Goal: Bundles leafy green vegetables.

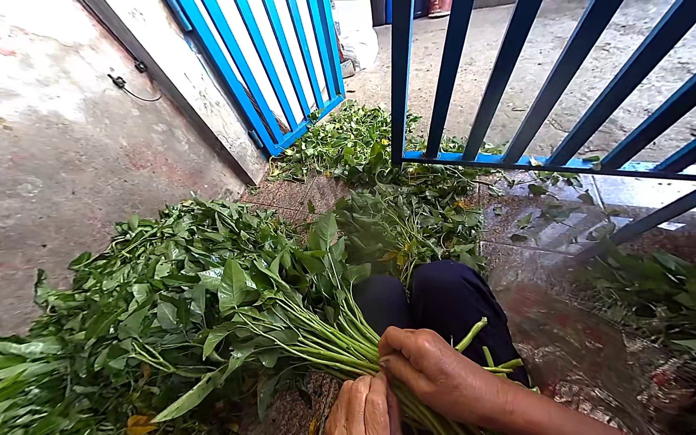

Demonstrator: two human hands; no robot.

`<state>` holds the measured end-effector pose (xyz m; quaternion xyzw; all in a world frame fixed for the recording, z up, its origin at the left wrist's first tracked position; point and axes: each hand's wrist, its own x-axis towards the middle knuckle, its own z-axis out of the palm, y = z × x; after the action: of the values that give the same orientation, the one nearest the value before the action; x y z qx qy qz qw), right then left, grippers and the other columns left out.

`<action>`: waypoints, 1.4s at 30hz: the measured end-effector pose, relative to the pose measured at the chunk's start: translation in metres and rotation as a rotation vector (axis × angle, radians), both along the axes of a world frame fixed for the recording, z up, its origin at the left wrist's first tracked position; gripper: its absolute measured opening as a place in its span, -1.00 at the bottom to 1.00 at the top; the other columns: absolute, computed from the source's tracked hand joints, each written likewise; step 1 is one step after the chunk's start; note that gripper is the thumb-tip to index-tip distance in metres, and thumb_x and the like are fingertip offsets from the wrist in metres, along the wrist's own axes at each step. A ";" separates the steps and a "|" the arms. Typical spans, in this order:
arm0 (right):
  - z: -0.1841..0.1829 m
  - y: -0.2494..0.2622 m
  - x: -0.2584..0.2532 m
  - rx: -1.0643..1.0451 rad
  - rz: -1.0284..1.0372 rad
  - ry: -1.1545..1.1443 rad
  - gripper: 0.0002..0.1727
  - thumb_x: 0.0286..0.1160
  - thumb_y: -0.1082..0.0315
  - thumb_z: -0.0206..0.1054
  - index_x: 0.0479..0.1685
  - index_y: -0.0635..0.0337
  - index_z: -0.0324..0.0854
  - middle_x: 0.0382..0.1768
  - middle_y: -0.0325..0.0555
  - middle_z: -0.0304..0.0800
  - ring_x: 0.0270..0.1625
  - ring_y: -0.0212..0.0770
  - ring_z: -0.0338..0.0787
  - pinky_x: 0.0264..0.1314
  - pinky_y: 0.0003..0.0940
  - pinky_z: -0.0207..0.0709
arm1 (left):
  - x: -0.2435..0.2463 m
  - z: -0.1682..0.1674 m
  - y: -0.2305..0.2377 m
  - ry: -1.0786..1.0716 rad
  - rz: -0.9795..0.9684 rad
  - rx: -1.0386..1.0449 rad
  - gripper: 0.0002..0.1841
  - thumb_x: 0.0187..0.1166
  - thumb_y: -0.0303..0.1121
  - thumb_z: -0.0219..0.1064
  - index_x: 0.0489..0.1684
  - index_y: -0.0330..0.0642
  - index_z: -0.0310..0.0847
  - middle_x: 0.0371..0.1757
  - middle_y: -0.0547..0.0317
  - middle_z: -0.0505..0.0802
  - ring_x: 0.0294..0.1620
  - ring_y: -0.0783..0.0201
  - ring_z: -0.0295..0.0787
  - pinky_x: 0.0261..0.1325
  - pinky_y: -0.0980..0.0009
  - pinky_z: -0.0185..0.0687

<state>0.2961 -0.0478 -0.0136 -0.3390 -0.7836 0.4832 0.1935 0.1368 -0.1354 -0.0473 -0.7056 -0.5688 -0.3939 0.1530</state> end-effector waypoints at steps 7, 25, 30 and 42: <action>0.012 0.010 -0.006 -0.103 0.037 -0.102 -0.78 0.70 0.26 0.15 -0.11 0.20 0.63 -0.37 -0.09 0.69 -0.25 -0.20 0.71 -0.11 -0.21 0.56 | -0.025 -0.005 0.013 0.155 -0.219 0.084 -0.90 0.46 -0.35 0.41 -0.32 -0.19 0.74 -0.42 0.12 0.74 -0.45 0.25 0.64 -0.34 0.47 0.63; -0.027 -0.026 -0.002 0.525 -0.139 0.261 -0.90 0.48 0.40 0.38 -0.37 0.13 0.76 -0.23 -0.16 0.75 -0.08 -0.27 0.73 -0.04 -0.48 0.64 | -0.029 0.051 0.011 -1.450 -0.274 -1.137 -0.86 0.57 -0.64 0.21 -0.32 -0.31 0.67 -0.70 0.25 0.63 -0.79 0.43 0.51 -0.73 0.50 0.53; -0.027 -0.028 -0.006 0.548 -0.136 0.153 -0.87 0.46 0.36 0.29 -0.43 0.11 0.61 -0.20 -0.12 0.70 -0.07 -0.19 0.70 -0.09 -0.40 0.62 | -0.032 0.047 0.010 -1.334 -0.335 -1.140 -0.90 0.56 -0.62 0.26 -0.29 -0.31 0.68 -0.66 0.20 0.69 -0.76 0.39 0.57 -0.70 0.46 0.57; -0.023 -0.025 0.002 0.480 -0.002 0.120 -0.85 0.38 0.35 0.21 -0.53 0.11 0.55 -0.18 -0.05 0.62 0.06 -0.06 0.60 0.15 -0.31 0.49 | -0.025 0.035 0.003 -0.443 -0.153 -0.657 -0.94 0.46 -0.51 0.36 -0.31 -0.24 0.76 -0.51 0.25 0.80 -0.57 0.51 0.67 -0.47 0.56 0.64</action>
<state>0.2984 -0.0729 -0.0366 -0.2547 -0.8628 0.3025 0.3150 0.1117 -0.1320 -0.0127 -0.6552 -0.6295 -0.3440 -0.2368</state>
